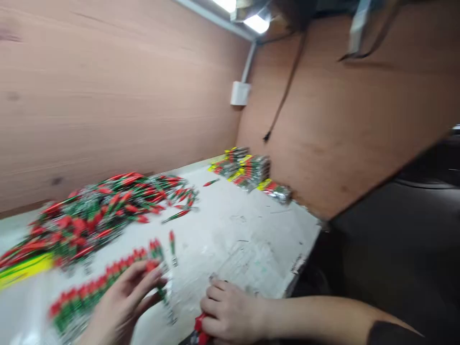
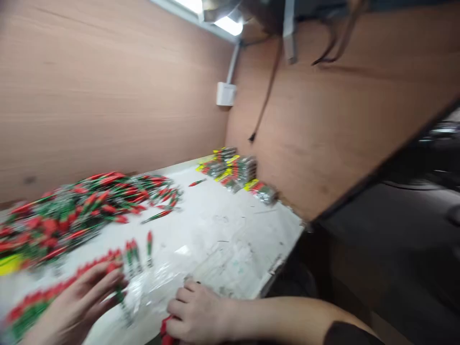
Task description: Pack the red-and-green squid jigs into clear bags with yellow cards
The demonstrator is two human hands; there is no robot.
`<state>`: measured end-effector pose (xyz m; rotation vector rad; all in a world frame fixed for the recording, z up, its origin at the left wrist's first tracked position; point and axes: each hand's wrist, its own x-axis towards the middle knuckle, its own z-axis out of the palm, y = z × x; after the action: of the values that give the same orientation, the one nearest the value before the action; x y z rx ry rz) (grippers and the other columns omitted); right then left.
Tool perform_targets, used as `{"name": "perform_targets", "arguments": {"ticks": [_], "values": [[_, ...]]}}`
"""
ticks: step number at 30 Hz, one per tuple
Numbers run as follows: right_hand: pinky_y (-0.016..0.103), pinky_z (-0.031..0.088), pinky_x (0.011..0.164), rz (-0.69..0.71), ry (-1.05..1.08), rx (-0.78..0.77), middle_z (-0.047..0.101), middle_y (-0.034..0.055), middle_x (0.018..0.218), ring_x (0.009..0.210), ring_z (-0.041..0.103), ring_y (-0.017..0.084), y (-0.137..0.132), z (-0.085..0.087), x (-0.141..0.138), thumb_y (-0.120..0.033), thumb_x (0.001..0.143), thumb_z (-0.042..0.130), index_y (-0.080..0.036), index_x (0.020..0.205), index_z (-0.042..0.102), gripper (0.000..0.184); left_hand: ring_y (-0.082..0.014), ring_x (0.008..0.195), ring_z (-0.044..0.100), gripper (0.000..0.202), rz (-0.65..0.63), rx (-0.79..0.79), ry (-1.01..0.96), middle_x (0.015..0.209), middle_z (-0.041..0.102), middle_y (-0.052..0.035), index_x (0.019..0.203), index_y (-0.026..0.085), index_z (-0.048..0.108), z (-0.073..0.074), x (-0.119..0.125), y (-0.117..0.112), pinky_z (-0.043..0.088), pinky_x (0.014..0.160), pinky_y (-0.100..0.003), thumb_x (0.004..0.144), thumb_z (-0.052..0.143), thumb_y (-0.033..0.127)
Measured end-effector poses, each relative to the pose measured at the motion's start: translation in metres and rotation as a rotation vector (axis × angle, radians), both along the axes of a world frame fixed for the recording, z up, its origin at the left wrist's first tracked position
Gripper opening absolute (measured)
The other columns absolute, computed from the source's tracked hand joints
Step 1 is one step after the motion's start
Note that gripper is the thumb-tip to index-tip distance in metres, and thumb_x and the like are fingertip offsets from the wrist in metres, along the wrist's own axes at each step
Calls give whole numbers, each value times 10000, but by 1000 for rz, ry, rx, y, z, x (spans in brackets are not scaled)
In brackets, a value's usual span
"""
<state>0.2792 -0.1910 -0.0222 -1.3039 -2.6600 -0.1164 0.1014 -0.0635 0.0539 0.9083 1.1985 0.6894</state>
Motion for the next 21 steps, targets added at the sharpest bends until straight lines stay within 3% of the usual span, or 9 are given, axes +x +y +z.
{"name": "perform_targets", "arguments": {"ticks": [2,4,7,11,16,21], "values": [[370,471,790,13,104,95,599,36,778,736,551,176,-3,-13,-11,-397,885,494,-182,794,580,249,-119,645,626,461,-31,14,-80,684,611,46,743,200,629,15,14,-8,529,586,-209,436,877,439],[414,446,910,-9,221,187,629,65,878,862,575,203,-4,-25,-17,-385,877,510,-179,786,575,234,-98,619,604,427,-96,-20,-123,680,576,48,743,180,603,20,21,-7,505,565,-199,494,862,411],[452,422,988,-29,351,255,642,81,981,1007,567,239,-4,-38,-20,-346,879,508,-180,792,579,201,-94,646,600,401,-131,-38,-152,704,556,50,783,176,588,18,20,-4,491,580,-200,554,841,387],[450,460,977,-36,389,257,656,76,999,1036,573,235,-6,-46,-20,-276,898,482,-184,788,583,175,-105,695,613,378,-160,-12,-131,746,578,35,818,180,562,4,22,3,493,628,-216,614,802,390],[396,480,975,-88,455,319,678,37,943,988,603,189,-5,-53,-23,-126,866,484,-195,737,574,172,-128,642,615,281,-230,245,232,676,549,39,956,179,540,-20,44,40,494,621,-249,752,646,341],[375,474,990,-105,481,327,694,17,930,967,617,177,-5,-66,-25,-130,847,534,-208,754,589,134,-152,587,618,250,-337,331,511,639,619,26,912,199,613,-34,75,76,460,581,-254,691,705,275]]}}
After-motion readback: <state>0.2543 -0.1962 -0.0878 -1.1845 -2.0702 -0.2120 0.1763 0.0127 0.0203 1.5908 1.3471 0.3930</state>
